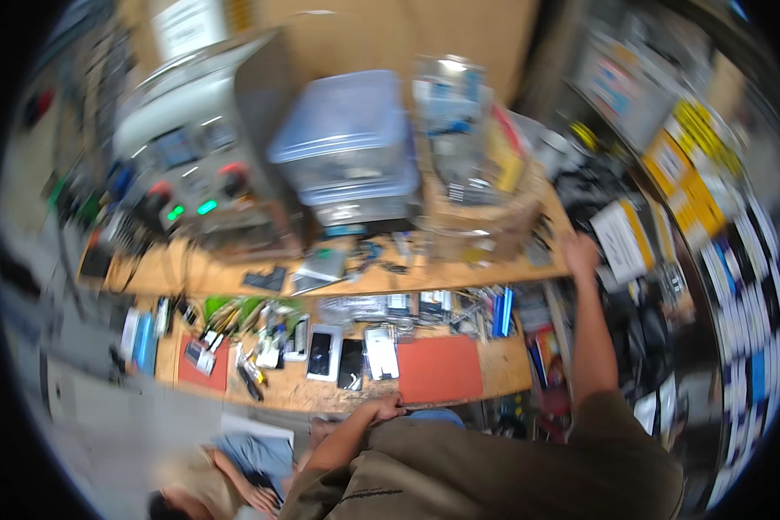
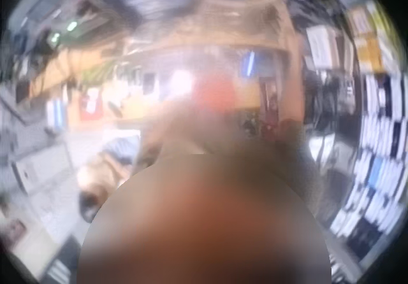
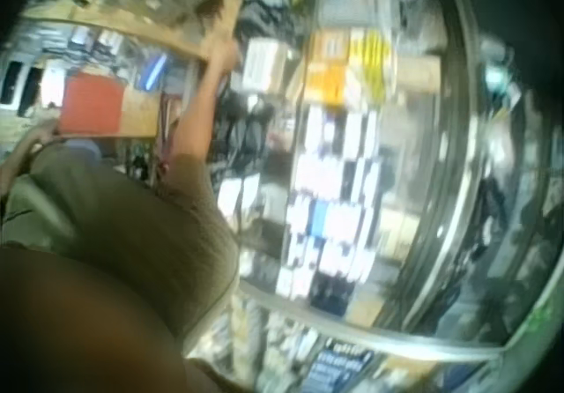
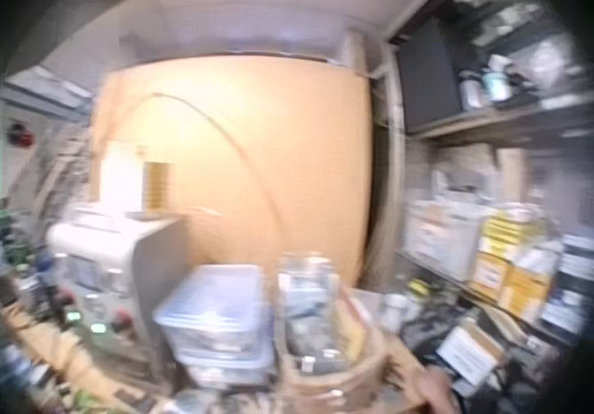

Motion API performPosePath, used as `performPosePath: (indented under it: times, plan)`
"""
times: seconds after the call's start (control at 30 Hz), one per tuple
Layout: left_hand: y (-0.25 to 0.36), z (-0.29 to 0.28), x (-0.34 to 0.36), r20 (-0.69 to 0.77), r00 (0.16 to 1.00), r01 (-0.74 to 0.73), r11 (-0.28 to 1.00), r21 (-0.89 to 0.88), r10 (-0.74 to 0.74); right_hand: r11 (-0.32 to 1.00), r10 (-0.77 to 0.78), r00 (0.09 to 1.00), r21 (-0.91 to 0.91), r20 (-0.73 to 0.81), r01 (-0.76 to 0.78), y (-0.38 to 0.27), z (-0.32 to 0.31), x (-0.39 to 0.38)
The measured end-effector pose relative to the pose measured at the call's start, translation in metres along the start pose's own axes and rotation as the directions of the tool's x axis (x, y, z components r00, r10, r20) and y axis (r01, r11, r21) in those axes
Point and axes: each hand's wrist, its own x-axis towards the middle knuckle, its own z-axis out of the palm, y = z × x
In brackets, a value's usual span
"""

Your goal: The person cleans a smartphone screen with a wipe, then handles a screen protector and a smartphone back cover. They place the back cover on a red mat and later operate a machine with gauges and buttons.

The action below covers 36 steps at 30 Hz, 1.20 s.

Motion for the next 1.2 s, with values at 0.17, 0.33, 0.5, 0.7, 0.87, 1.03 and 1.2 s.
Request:
performPosePath:
  times: [0.17, 0.33, 0.5, 0.7, 0.87, 1.03, 1.2]
  plan:
    - [-0.013, -0.018, 0.015, 0.209, 0.977, -0.033, 0.998, -0.044, 0.042, 0.985, 0.114, 0.990, 0.120, 0.081, -0.123, -0.008, -0.008, -0.008]
    - [-0.018, -0.034, 0.028, 0.343, 0.939, 0.015, 1.000, -0.002, -0.014, 0.973, 0.192, 0.980, 0.116, 0.061, -0.198, -0.023, -0.023, -0.013]
    - [-0.002, -0.036, 0.026, 0.314, 0.948, 0.013, 0.991, 0.136, -0.056, 0.965, 0.209, 0.978, 0.161, 0.007, -0.207, -0.030, -0.025, -0.016]
    - [0.013, -0.041, 0.022, 0.299, 0.953, -0.016, 0.982, 0.190, -0.042, 0.964, 0.222, 0.975, 0.143, 0.031, -0.224, -0.030, -0.020, -0.015]
    - [0.016, -0.053, 0.031, 0.359, 0.933, -0.048, 0.995, 0.090, 0.013, 0.964, 0.228, 0.974, 0.138, 0.007, -0.227, -0.030, -0.021, -0.014]
    - [0.020, -0.065, 0.036, 0.313, 0.929, 0.176, 0.979, 0.101, -0.199, 0.965, 0.217, 0.975, 0.139, 0.045, -0.221, -0.030, -0.023, -0.012]
    - [0.026, -0.061, 0.027, 0.108, 0.981, 0.125, 0.951, 0.283, -0.161, 0.968, 0.210, 0.976, 0.130, 0.059, -0.216, -0.030, -0.024, -0.010]
